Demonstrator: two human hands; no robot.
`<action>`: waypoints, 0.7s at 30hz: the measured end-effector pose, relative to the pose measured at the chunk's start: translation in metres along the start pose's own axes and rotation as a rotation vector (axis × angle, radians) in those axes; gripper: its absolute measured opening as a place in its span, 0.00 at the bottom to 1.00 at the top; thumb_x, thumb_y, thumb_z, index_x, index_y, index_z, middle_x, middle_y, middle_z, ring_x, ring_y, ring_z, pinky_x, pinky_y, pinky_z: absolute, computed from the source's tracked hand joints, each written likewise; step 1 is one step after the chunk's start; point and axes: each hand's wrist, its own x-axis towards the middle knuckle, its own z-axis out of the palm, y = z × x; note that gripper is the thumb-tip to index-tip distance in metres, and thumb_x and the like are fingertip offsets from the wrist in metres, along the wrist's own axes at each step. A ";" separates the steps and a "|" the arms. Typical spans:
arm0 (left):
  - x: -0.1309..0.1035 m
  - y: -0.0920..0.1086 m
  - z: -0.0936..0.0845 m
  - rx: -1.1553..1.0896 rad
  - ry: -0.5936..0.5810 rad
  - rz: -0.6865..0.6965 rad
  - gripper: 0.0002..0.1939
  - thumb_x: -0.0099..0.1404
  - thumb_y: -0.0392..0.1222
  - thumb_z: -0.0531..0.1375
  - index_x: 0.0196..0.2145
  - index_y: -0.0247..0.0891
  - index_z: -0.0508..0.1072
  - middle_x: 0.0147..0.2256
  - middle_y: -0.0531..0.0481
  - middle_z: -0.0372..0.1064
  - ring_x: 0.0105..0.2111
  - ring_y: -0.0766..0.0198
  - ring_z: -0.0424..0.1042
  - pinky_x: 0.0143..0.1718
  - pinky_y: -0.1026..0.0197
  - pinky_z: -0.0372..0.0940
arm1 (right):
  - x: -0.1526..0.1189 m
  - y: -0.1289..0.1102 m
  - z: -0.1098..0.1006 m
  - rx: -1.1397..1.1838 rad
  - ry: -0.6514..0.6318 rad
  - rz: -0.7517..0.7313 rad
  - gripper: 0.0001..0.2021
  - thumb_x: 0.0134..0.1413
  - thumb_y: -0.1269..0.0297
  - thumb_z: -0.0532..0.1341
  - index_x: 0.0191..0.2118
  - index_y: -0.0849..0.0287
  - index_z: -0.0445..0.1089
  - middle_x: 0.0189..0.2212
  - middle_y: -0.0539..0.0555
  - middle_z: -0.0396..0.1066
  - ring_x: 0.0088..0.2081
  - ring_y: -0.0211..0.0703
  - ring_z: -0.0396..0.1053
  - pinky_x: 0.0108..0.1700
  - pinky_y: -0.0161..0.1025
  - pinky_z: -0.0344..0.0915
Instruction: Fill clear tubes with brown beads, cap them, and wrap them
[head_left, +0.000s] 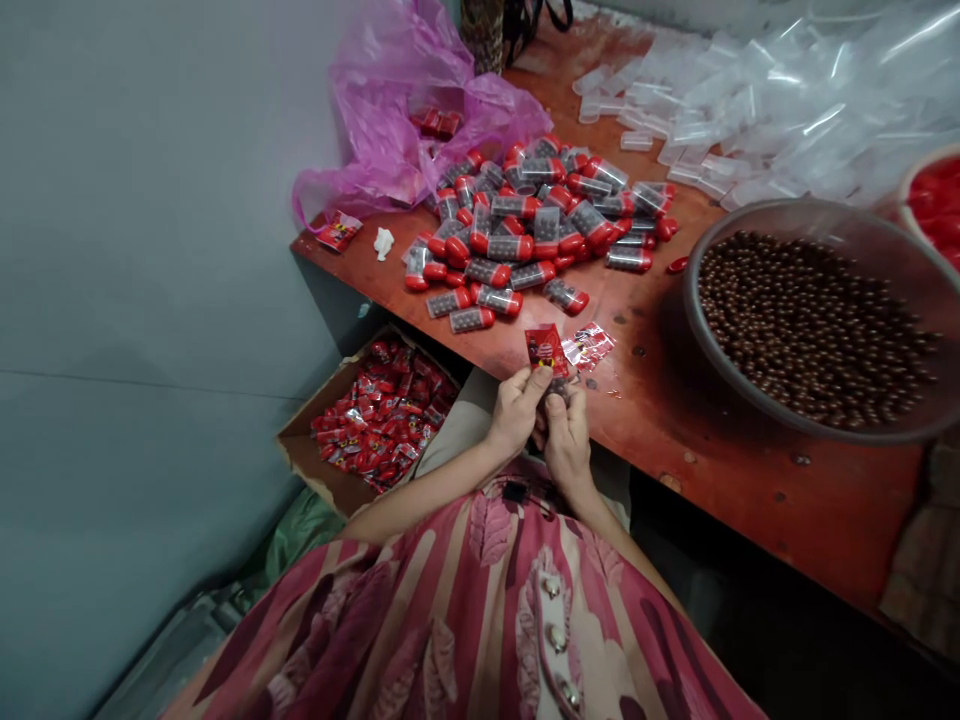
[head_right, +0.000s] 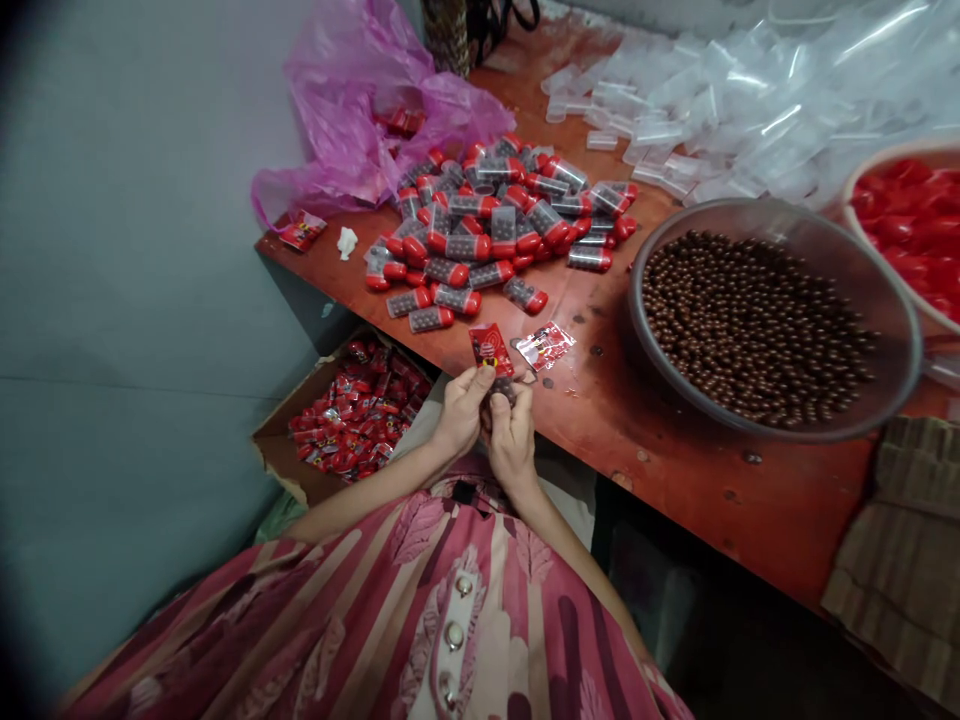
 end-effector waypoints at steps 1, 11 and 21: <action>-0.002 -0.002 -0.001 0.033 0.007 0.015 0.22 0.56 0.60 0.60 0.29 0.34 0.72 0.17 0.55 0.66 0.14 0.74 0.61 0.14 0.71 0.54 | 0.000 0.000 0.000 -0.021 0.042 -0.011 0.13 0.58 0.50 0.54 0.38 0.54 0.57 0.22 0.43 0.57 0.19 0.31 0.55 0.18 0.29 0.53; 0.001 0.005 -0.007 -0.240 -0.249 -0.088 0.25 0.55 0.60 0.61 0.38 0.35 0.73 0.24 0.50 0.72 0.21 0.68 0.70 0.24 0.68 0.64 | 0.009 -0.026 0.001 0.505 -0.226 0.316 0.18 0.56 0.44 0.53 0.29 0.55 0.55 0.14 0.39 0.50 0.09 0.26 0.43 0.11 0.28 0.41; 0.004 0.016 0.004 -0.303 -0.121 -0.169 0.23 0.49 0.55 0.67 0.34 0.36 0.66 0.21 0.57 0.67 0.12 0.75 0.58 0.10 0.71 0.51 | 0.001 -0.006 -0.015 -0.309 0.016 -0.072 0.15 0.58 0.51 0.56 0.41 0.56 0.67 0.19 0.46 0.67 0.18 0.34 0.64 0.22 0.32 0.62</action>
